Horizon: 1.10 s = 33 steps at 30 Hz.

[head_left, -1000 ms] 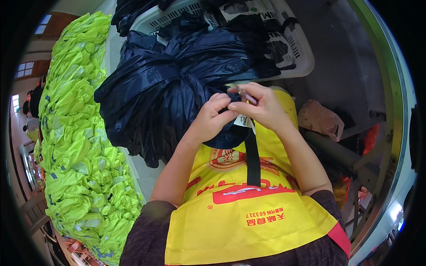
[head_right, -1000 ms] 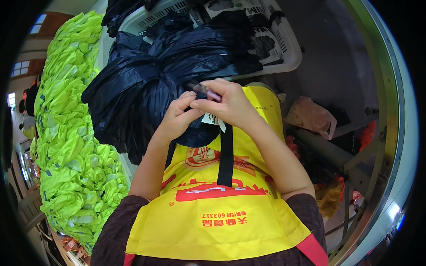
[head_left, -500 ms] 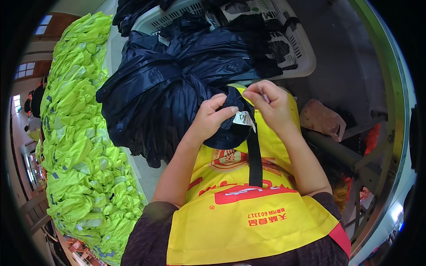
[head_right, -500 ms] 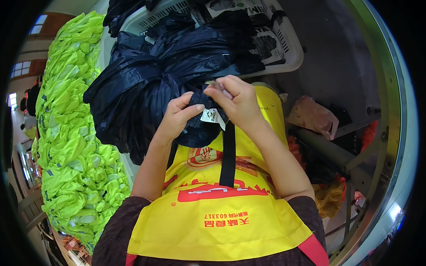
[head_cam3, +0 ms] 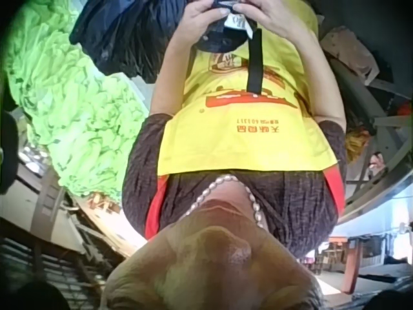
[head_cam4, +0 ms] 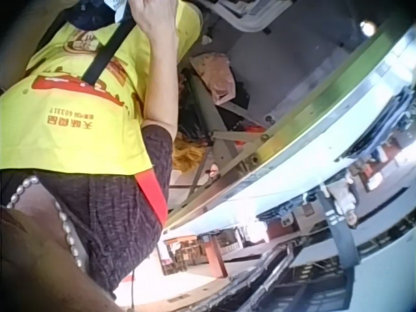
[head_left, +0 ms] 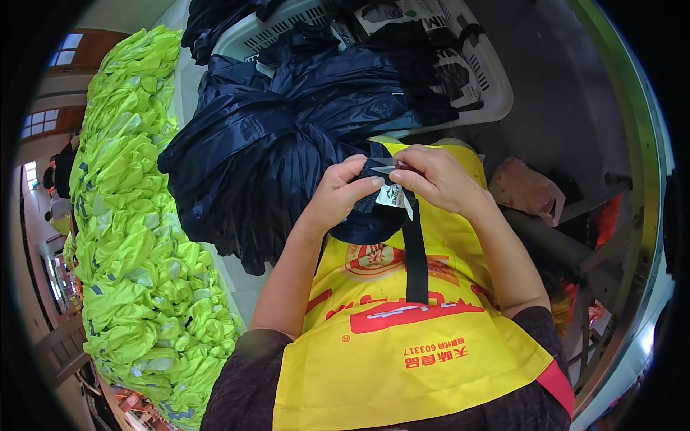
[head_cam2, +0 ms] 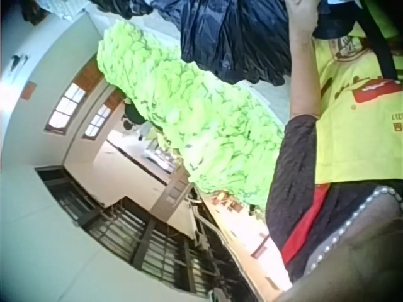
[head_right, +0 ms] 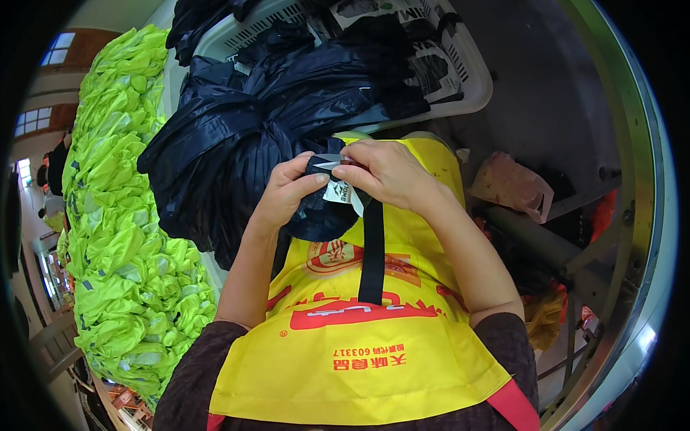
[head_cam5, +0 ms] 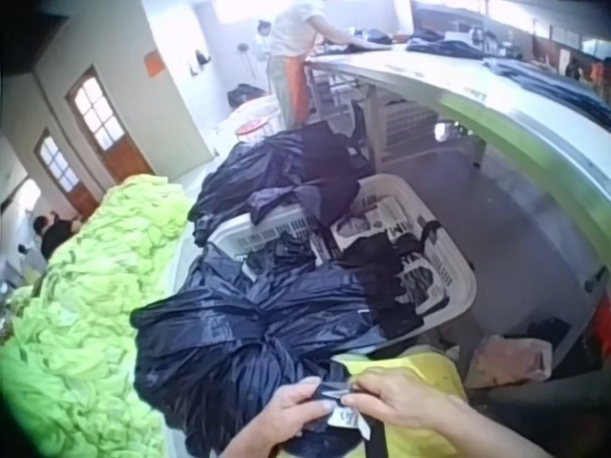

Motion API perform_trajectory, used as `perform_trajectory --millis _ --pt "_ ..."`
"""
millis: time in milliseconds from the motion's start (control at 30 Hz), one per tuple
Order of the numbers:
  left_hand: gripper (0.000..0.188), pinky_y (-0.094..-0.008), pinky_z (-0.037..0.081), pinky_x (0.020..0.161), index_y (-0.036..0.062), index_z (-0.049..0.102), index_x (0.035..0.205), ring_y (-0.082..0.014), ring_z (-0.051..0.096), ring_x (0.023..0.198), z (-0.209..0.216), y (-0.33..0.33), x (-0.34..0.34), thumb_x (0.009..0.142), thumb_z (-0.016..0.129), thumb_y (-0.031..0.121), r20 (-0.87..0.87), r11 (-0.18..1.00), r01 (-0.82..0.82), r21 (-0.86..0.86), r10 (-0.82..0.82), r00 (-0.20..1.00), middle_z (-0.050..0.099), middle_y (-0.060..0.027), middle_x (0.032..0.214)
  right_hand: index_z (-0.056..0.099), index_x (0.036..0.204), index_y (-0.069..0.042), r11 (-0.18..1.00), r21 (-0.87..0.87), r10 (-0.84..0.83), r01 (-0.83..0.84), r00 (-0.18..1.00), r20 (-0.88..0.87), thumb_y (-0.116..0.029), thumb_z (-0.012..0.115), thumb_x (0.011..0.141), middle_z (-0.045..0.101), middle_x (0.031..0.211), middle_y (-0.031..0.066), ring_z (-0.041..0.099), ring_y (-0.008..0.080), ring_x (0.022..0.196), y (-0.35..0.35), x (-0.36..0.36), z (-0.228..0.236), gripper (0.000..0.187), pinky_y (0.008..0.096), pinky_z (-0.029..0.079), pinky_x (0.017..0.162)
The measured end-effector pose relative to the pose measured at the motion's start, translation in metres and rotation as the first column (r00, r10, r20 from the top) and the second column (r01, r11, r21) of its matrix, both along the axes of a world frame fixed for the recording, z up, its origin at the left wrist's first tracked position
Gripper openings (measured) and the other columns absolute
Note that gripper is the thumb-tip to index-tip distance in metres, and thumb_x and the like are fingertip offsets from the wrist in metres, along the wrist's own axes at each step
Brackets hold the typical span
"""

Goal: The person uses a small blade to cut and remove tags from the cuffs of dark blue garments. They handle each garment one at a time, cutting the tag and discarding it, then placing the garment back into a white basket. The task is performed repeatedly on multiple items.

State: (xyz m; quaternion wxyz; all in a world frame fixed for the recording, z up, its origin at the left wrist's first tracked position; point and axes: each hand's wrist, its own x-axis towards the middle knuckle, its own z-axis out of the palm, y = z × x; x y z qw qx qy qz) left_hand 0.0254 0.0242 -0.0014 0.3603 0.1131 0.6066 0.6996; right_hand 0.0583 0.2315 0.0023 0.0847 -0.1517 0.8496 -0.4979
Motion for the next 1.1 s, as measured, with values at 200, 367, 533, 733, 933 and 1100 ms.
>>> perform_trajectory --millis 200,367,533,733,933,1100 --pt "0.008 -0.0219 0.035 0.064 -0.0002 0.061 0.086 -0.0068 0.045 0.072 -0.01 -0.001 -0.001 0.082 0.059 0.007 -0.147 0.999 0.028 -0.045 -0.034 0.989 0.046 0.0016 0.077 0.056 0.071 -0.002 0.998 0.057 -0.019 0.032 0.975 -0.22 -0.035 0.054 0.086 0.057 0.067 0.0118 0.055 0.0303 0.06 -0.008 -0.006 -0.004 0.036 0.0368 0.042 0.053" --pt "0.008 -0.0216 0.036 0.065 0.0 0.06 0.085 -0.0063 0.045 0.072 -0.004 0.004 0.001 0.081 0.06 0.007 -0.083 1.0 0.004 -0.019 -0.005 0.997 0.046 0.0023 0.077 0.061 0.085 0.001 0.994 -0.011 -0.111 0.111 0.993 0.028 -0.031 0.049 0.091 0.057 0.072 0.0103 0.056 0.0222 0.069 -0.006 -0.003 -0.003 0.034 0.032 0.042 0.061" --pt "0.008 -0.0207 0.037 0.067 0.0001 0.06 0.086 -0.0053 0.046 0.076 -0.008 -0.001 0.0 0.082 0.06 0.007 -0.031 0.999 0.007 -0.036 -0.008 0.999 0.047 0.0026 0.08 0.061 0.089 0.001 0.939 -0.215 -0.215 0.27 0.945 0.246 -0.029 0.049 0.092 0.058 0.075 0.0051 0.054 0.0132 0.07 -0.007 0.002 -0.004 0.032 0.0248 0.041 0.064" --pt "0.012 -0.0217 0.04 0.076 0.0001 0.061 0.093 -0.0082 0.052 0.084 -0.014 -0.002 -0.001 0.083 0.056 0.003 -0.194 0.997 0.057 -0.045 -0.064 0.979 0.054 0.0002 0.089 0.064 0.085 -0.001 0.884 -0.346 -0.3 0.315 0.949 0.097 -0.016 0.068 0.078 0.058 0.072 0.0065 0.053 0.0131 0.064 -0.03 0.004 -0.002 0.017 0.0248 0.041 0.058" --pt "0.01 -0.0235 0.038 0.073 -0.0002 0.061 0.088 -0.0113 0.049 0.08 -0.013 0.004 0.005 0.08 0.057 0.005 -0.186 0.998 -0.033 -0.05 0.023 0.982 0.052 -0.0024 0.081 0.062 0.08 -0.001 0.901 -0.237 -0.417 0.363 0.875 -0.247 -0.011 0.069 0.076 0.058 0.071 0.0084 0.053 0.0179 0.061 -0.041 0.005 -0.006 0.013 0.0265 0.042 0.057" --pt "0.006 -0.0228 0.037 0.07 -0.0004 0.059 0.082 -0.0103 0.046 0.077 -0.016 0.0 0.004 0.08 0.058 0.005 -0.104 0.997 -0.03 -0.074 0.023 0.994 0.047 -0.001 0.078 0.06 0.084 0.0 0.758 -0.43 -0.493 0.491 0.862 0.116 -0.013 0.065 0.081 0.056 0.068 0.0043 0.05 0.0115 0.06 -0.036 0.006 -0.013 0.015 0.0241 0.041 0.056"
